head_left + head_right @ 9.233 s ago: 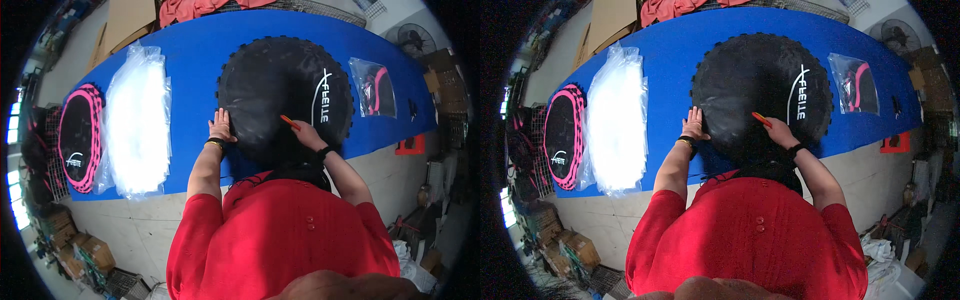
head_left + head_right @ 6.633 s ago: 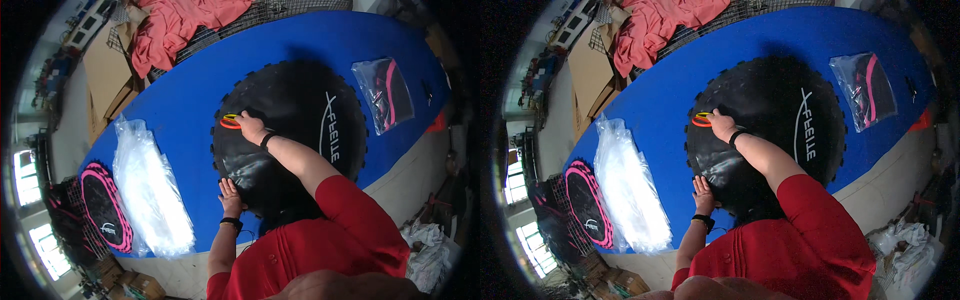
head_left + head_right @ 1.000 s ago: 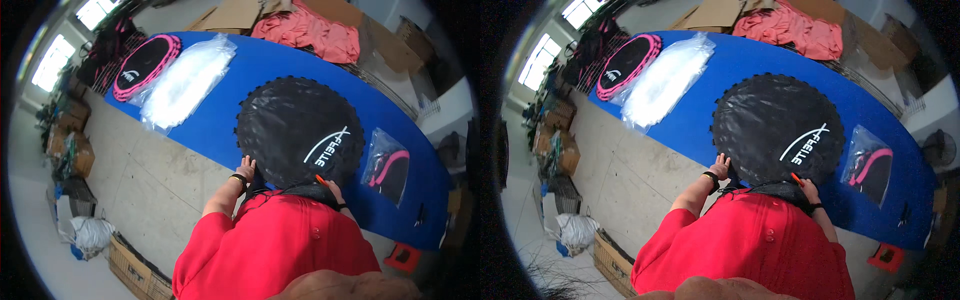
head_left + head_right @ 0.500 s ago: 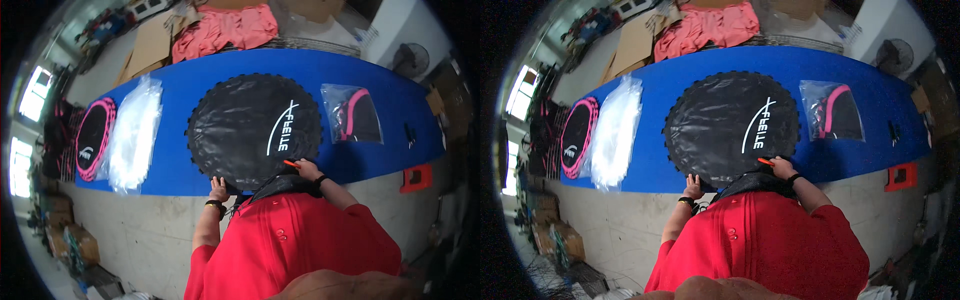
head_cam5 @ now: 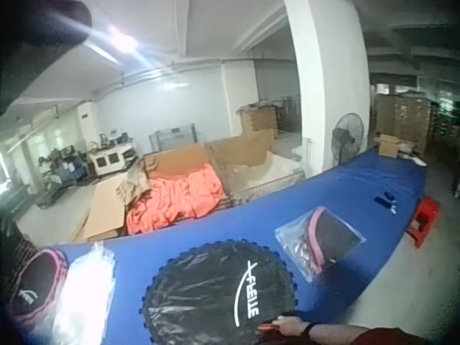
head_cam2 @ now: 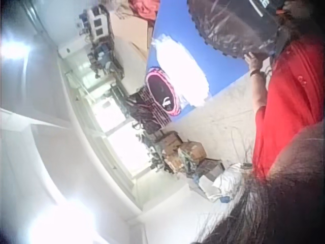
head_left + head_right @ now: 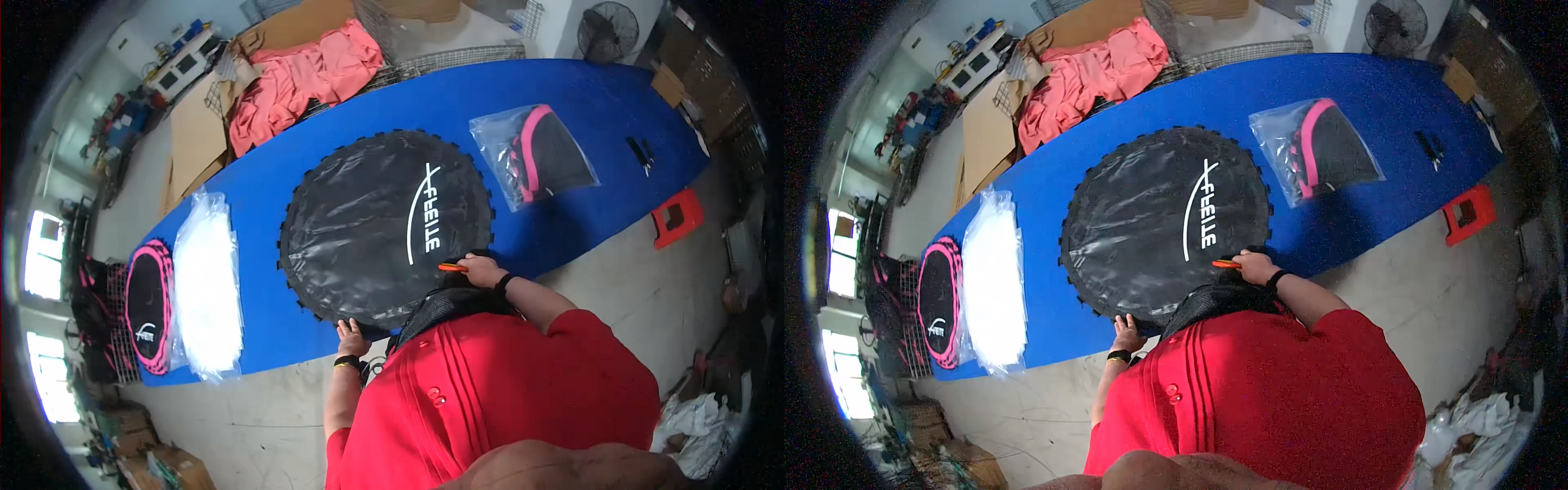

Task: Trimming the edge of a circular black pad using a utility knife on a blue work surface.

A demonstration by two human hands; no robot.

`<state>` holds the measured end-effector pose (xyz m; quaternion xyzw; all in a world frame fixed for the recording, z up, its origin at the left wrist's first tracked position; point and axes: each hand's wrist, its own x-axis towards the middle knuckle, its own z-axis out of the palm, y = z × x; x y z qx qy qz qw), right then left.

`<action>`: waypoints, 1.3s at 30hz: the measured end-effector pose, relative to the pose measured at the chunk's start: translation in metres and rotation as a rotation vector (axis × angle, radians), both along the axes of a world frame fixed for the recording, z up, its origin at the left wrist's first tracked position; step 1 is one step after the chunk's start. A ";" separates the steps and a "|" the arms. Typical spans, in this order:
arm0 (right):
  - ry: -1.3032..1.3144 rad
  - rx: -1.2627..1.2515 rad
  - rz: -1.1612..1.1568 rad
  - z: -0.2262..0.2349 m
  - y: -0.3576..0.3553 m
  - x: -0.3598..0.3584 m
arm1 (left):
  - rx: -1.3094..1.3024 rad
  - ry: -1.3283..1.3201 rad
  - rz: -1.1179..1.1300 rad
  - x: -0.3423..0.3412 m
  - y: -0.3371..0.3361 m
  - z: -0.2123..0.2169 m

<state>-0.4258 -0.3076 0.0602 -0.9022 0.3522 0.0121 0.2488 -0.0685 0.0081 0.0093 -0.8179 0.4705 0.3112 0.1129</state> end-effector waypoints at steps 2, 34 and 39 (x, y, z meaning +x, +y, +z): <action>0.022 0.032 0.008 0.000 0.001 0.000 | 0.051 0.014 0.000 0.001 0.000 0.001; -0.012 -0.027 -0.045 0.004 0.012 -0.002 | -0.036 -0.082 -0.241 0.035 0.018 -0.068; 0.009 0.001 -0.037 0.000 0.012 -0.002 | 0.043 0.086 0.044 0.034 0.011 -0.054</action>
